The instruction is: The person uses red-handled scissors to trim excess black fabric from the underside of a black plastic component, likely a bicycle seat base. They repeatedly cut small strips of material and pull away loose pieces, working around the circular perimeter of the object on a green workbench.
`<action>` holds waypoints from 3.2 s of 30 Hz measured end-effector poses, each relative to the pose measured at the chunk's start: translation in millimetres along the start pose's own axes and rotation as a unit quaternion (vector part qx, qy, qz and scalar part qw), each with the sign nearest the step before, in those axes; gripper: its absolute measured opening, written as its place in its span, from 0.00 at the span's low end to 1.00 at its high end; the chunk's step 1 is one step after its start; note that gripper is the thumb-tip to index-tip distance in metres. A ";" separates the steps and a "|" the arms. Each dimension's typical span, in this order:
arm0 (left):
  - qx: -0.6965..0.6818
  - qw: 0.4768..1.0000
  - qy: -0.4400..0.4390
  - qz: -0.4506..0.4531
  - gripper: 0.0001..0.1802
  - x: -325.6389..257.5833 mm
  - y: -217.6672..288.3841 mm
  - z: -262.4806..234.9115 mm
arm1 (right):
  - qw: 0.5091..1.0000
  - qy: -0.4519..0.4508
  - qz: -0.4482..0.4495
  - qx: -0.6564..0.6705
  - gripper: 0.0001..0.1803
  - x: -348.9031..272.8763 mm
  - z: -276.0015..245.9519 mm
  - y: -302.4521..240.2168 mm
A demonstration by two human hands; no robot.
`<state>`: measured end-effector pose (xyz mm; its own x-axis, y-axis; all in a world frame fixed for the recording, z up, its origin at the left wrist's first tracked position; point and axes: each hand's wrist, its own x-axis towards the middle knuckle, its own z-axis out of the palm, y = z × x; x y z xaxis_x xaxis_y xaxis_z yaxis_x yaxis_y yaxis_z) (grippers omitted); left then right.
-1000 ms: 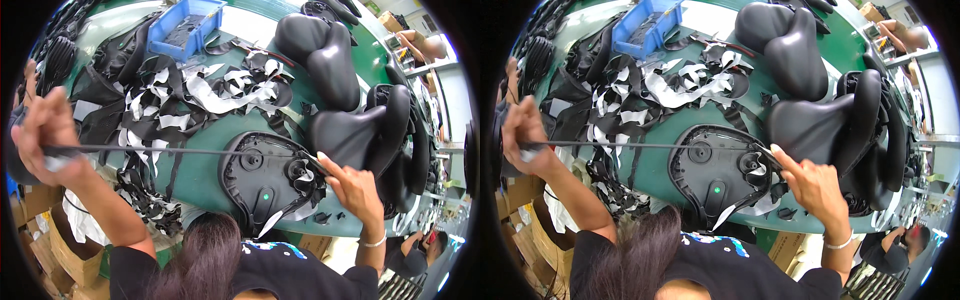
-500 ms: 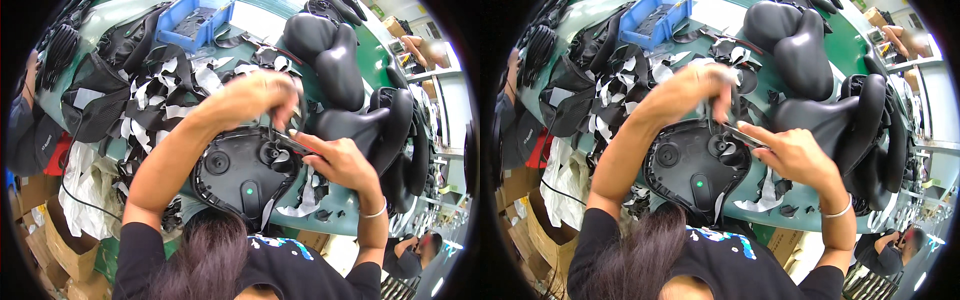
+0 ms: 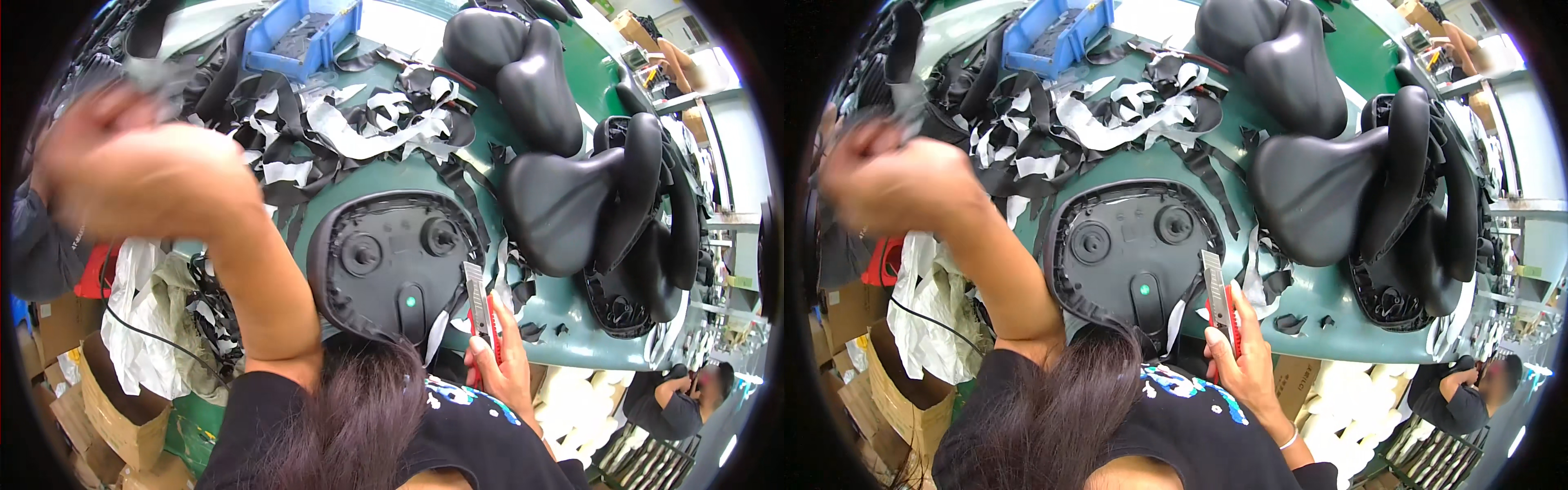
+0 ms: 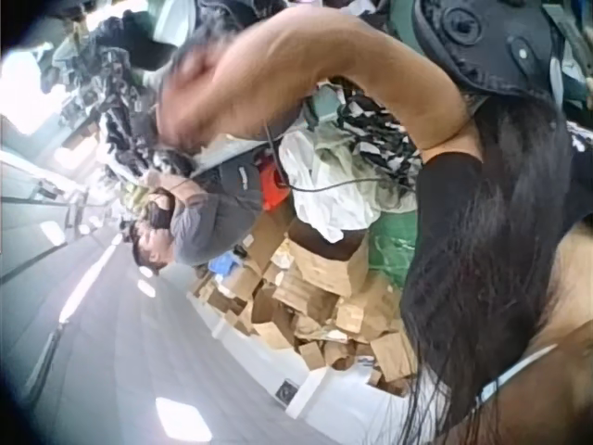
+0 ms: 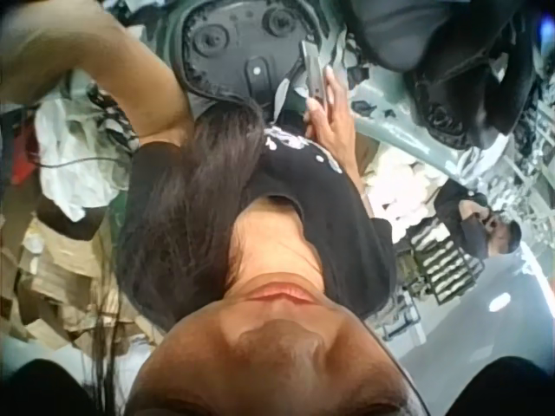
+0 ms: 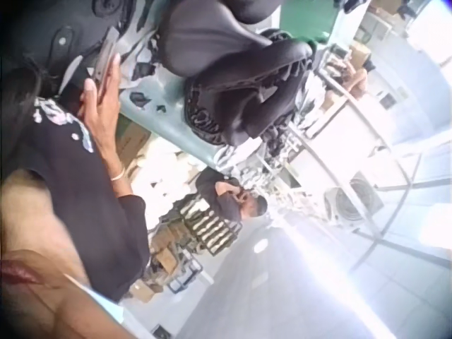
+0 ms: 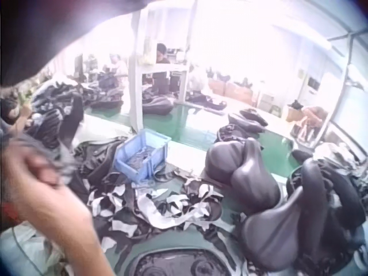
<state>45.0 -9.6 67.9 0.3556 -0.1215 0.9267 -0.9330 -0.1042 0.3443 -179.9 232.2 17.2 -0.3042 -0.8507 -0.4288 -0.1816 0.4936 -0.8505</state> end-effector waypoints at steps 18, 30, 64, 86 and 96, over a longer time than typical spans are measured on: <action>-0.558 0.395 -0.527 -0.504 0.29 -41.2 103.6 241.1 | 0.855 0.325 -0.400 -0.048 0.20 374.8 -131.7 -270.5; -0.201 0.612 -0.722 -0.253 0.32 -170.7 294.1 398.9 | 0.680 0.335 -0.234 -0.608 0.17 684.5 -77.1 -303.3; -0.488 0.436 -0.744 -0.133 0.06 -54.8 -18.9 -94.9 | 0.971 0.059 -0.158 0.169 0.18 121.3 -43.0 -70.2; -0.315 0.405 -0.826 -0.232 0.17 -56.6 34.5 50.9 | 0.727 -0.042 -0.464 -0.505 0.40 133.3 -45.5 -42.9; -0.331 0.431 -0.764 -0.347 0.15 -67.2 -0.4 19.4 | 0.879 0.000 -0.306 -0.364 0.38 66.3 4.8 14.4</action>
<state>22.5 -20.6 2.6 -0.2901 -0.8488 -0.4419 -0.2041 -0.3963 0.8952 -198.2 182.1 -25.0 0.0587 -0.9974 0.0424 -0.8627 -0.0720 -0.5006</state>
